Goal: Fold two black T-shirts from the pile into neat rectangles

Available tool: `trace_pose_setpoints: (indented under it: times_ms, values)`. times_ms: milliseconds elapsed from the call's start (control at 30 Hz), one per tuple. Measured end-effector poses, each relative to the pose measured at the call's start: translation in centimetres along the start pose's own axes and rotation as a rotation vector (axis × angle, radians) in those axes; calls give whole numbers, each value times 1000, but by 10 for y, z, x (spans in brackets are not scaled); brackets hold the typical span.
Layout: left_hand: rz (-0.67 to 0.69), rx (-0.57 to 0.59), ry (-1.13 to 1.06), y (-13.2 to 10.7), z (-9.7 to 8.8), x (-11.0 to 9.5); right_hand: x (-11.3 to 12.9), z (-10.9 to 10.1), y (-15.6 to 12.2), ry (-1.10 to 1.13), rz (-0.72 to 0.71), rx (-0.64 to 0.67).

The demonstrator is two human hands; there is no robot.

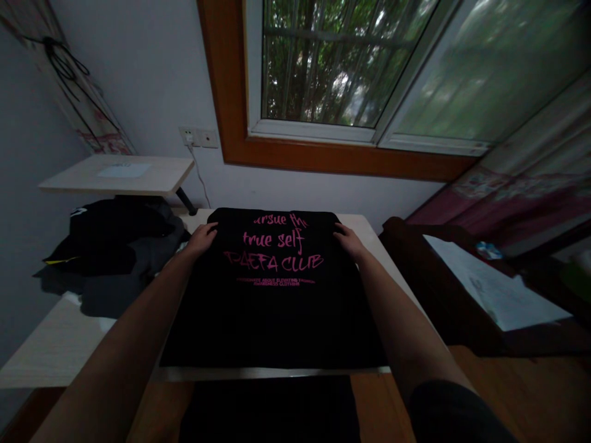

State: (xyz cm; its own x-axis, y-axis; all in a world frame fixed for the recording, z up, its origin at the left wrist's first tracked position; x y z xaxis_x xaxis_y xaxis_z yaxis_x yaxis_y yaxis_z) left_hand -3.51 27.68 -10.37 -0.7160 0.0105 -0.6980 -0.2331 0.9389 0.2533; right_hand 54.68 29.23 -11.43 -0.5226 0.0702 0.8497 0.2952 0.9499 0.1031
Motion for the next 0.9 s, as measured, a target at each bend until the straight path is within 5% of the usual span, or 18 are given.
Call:
trace_pose_setpoints:
  times_ms: [300, 600, 733, 900]
  values:
    - [92, 100, 30, -70, -25, -13, -9, -20, -56, 25, 49, 125]
    - [66, 217, -58, -156, -56, -1, -10, -49, -149, 128, 148, 295]
    - [-99, 303, -155, -184, -65, 19, -17, -57, -182, 106, 172, 359]
    - [-204, 330, -182, -206, -80, 31, -18, -79, -203, 27, 124, 277]
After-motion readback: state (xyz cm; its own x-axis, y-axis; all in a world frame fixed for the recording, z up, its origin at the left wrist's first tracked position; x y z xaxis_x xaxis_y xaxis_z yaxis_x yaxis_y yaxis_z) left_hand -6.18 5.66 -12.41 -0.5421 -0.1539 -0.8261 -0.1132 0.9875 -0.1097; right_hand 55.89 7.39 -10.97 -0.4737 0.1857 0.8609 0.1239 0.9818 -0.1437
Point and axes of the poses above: each hand's wrist, its own y-axis towards the middle knuckle, its own z-axis out of the palm, x = y × z, the point moved 10 cm from there along y, towards the middle knuckle, and after that the axes turned 9 degrees about -x, right-handed, at the moved point
